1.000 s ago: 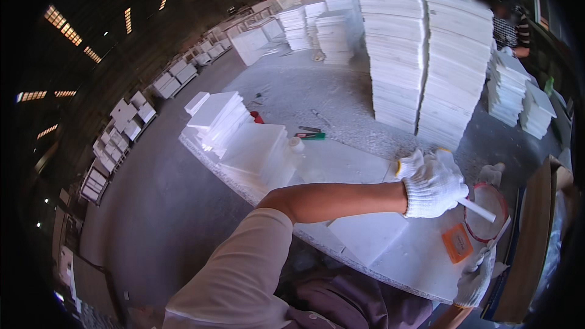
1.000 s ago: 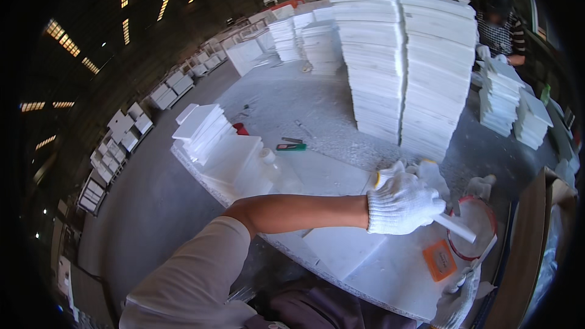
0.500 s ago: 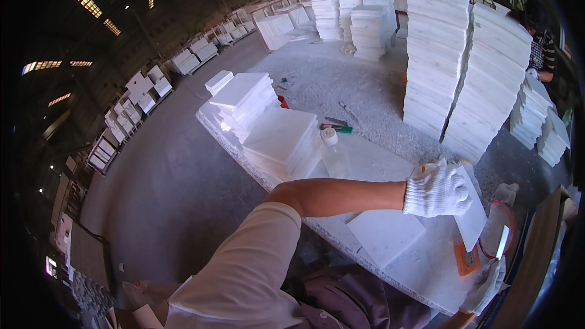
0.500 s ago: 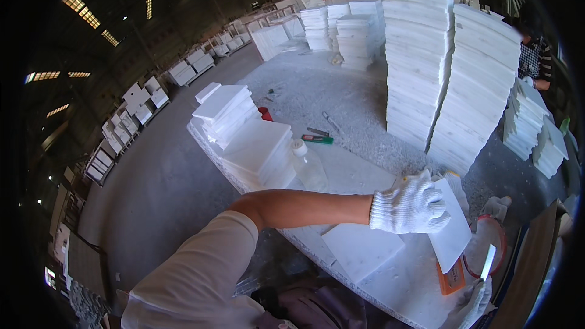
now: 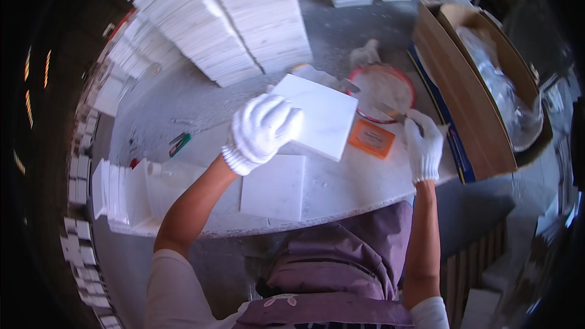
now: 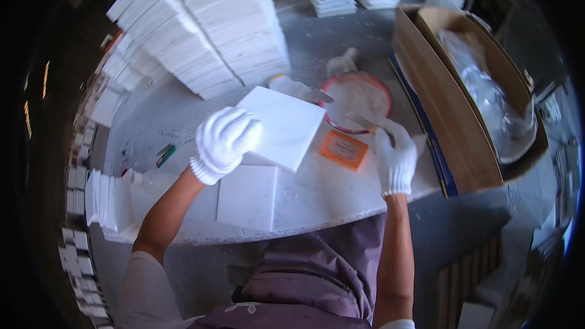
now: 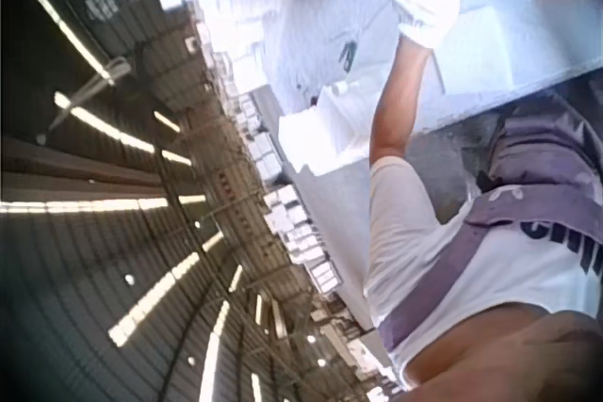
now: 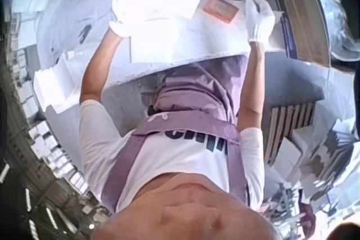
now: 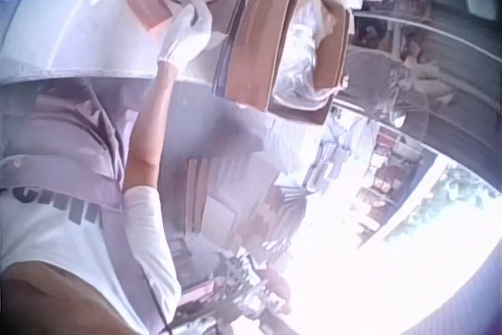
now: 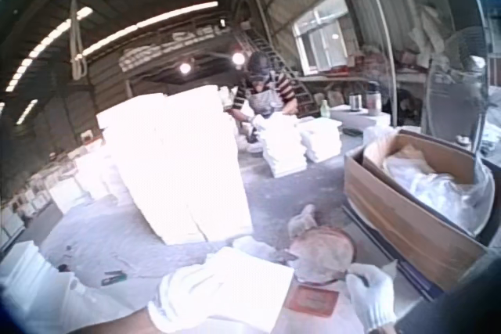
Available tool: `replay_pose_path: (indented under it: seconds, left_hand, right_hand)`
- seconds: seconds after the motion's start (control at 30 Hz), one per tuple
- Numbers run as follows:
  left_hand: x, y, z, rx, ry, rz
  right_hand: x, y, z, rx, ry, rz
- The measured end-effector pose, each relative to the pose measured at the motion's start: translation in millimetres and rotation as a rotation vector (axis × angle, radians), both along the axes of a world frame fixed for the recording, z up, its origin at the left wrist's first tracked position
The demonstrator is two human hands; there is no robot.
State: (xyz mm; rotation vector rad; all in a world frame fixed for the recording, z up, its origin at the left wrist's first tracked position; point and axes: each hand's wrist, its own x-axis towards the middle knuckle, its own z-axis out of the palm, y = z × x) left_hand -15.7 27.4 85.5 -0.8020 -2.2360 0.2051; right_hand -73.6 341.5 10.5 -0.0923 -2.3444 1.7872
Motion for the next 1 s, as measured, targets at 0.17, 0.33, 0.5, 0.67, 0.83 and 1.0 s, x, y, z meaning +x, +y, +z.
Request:
replay_pose_path:
  seconds: [0.17, 0.33, 0.5, 0.67, 0.83, 1.0]
  left_hand:
    - [-3, 3, 7, -0.079, -0.118, -0.026]
    - [-5, 6, 10, -0.137, -0.145, -0.045]
    - [-17, 16, 19, -0.177, -0.132, -0.099]
    - [-22, 15, 19, -0.222, -0.157, -0.079]
    - [-25, 24, 21, -0.192, -0.19, -0.068]
    - [-28, 25, 29, -0.198, -0.211, -0.069]
  right_hand:
    - [-10, 1, -9, 0.217, 0.123, -0.058]
    - [-17, -6, -3, 0.33, 0.009, 0.039]
    - [-28, 3, -21, 0.086, -0.084, 0.064]
    - [-23, -3, -6, -0.381, -0.247, 0.101]
    - [-13, -9, -5, 0.157, 0.164, 0.079]
    - [-4, -2, -6, 0.188, 0.234, -0.038]
